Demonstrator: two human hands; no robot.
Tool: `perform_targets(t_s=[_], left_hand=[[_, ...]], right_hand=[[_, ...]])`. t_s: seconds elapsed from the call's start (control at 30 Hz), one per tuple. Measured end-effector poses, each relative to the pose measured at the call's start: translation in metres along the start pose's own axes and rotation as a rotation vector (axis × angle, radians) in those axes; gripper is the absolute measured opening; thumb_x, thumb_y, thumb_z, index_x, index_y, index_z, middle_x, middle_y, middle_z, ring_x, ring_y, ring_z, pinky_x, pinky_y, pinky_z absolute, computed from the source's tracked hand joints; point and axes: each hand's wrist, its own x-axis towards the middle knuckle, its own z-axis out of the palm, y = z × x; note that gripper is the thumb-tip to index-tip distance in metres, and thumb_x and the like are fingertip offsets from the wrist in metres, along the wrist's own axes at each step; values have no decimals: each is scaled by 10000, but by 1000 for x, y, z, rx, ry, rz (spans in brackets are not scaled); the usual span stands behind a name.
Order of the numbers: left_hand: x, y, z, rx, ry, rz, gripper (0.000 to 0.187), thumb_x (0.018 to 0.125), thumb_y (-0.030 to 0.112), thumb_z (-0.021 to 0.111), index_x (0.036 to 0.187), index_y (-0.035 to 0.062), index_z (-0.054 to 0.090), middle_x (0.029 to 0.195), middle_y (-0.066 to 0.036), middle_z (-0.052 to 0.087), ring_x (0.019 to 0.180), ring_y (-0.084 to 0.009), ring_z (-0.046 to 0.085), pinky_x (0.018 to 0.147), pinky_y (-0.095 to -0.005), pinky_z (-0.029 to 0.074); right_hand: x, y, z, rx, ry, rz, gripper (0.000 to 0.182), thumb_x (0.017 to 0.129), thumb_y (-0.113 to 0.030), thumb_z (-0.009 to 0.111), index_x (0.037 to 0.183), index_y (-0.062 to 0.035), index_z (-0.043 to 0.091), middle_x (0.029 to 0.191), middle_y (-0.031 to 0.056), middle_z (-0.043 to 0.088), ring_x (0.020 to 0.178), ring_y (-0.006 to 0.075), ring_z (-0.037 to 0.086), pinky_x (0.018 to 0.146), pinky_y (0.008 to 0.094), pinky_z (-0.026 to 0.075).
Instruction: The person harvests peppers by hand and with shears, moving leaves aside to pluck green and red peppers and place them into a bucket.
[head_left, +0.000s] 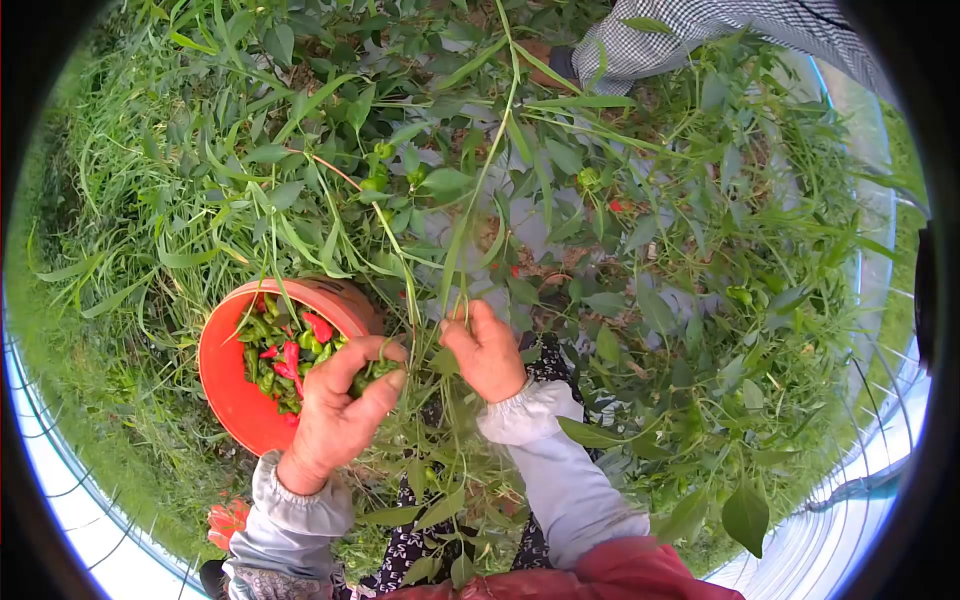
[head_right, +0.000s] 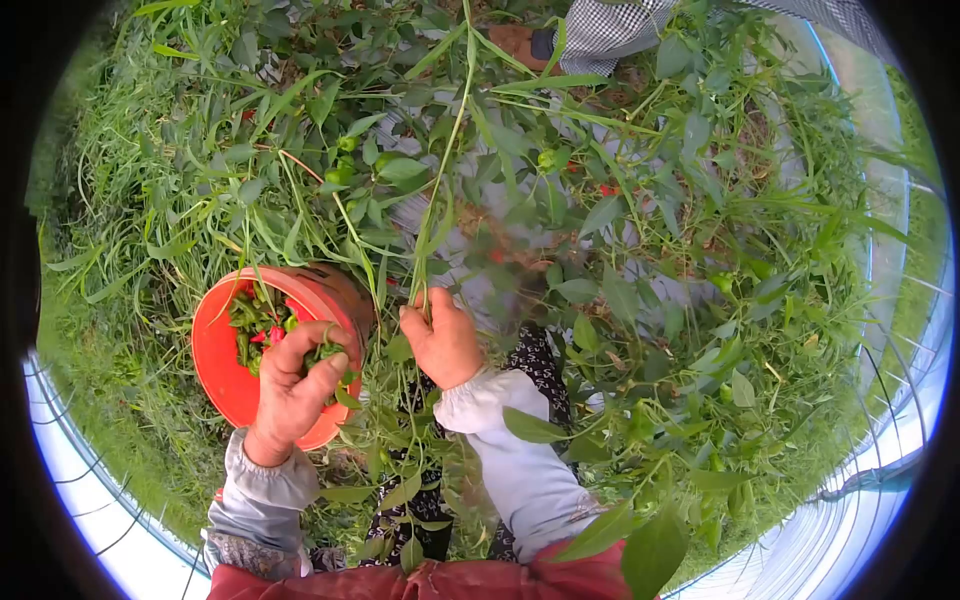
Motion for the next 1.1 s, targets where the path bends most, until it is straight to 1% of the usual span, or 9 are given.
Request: perform_targets(t_s=[0.13,0.2,0.3,0.47,0.53,0.67,0.87,1.03,1.1], left_hand=[[-31,-12,-55,343,102,-249,192,766,62,603,951,34,561,796,-69,610,701,-147,598,608,-273,465],[-36,-39,-72,1260,-111,-214,215,749,153,624,921,33,579,802,-106,626,724,-219,615,640,-337,485],[-24,-36,-77,1399,-216,-32,231,729,233,626,844,35,598,786,-130,627,716,-285,608,661,-396,487],[50,42,-34,355,-22,66,150,802,65,595,930,-10,615,817,-150,640,739,-286,626,646,-301,486],[98,57,-15,462,92,233,172,841,48,558,987,-31,603,841,-67,658,799,-120,601,717,-259,478],[219,23,1,998,0,309,267,865,175,531,1033,-24,593,924,-148,654,870,-286,631,787,-343,488],[252,-14,35,1450,-247,-342,573,711,478,642,1101,60,594,1132,-130,593,1019,-295,581,856,-371,473],[264,-39,20,1636,-442,-259,476,754,310,607,1131,31,530,1036,-153,628,964,-318,604,819,-395,490],[254,-31,19,1462,-251,-169,404,764,200,579,1122,28,502,1059,-175,615,990,-309,600,833,-418,479]], right_hand=[[-6,-31,-5,-332,-56,116,398,783,-120,588,1160,-61,475,878,134,617,765,308,600,699,383,484],[-8,-32,-1,-294,196,-270,614,752,1,543,1328,-106,361,1162,208,508,1055,377,519,863,422,442],[-8,-35,0,-535,58,-435,672,702,33,539,1324,-170,387,1353,164,328,1221,380,348,957,443,367],[-13,-25,12,-658,-140,-466,678,665,60,517,1299,-162,426,1337,92,385,1262,321,309,957,444,325],[-12,-20,18,-668,-150,-454,651,670,49,521,1287,-144,435,1315,94,411,1257,314,317,955,443,327],[-15,-17,24,-732,-173,-436,525,746,-38,495,1265,-99,448,1272,68,468,1249,268,334,938,439,335],[-15,-9,25,-766,-198,-423,469,808,-120,469,1276,-100,441,1286,31,462,1247,232,337,926,445,337],[-13,-7,24,-686,-140,-447,511,730,-47,518,1238,-77,480,1223,66,510,1198,250,387,875,410,351],[-13,-10,24,-681,-141,-441,502,728,-48,519,1228,-74,488,1220,64,513,1196,246,390,874,410,351]])
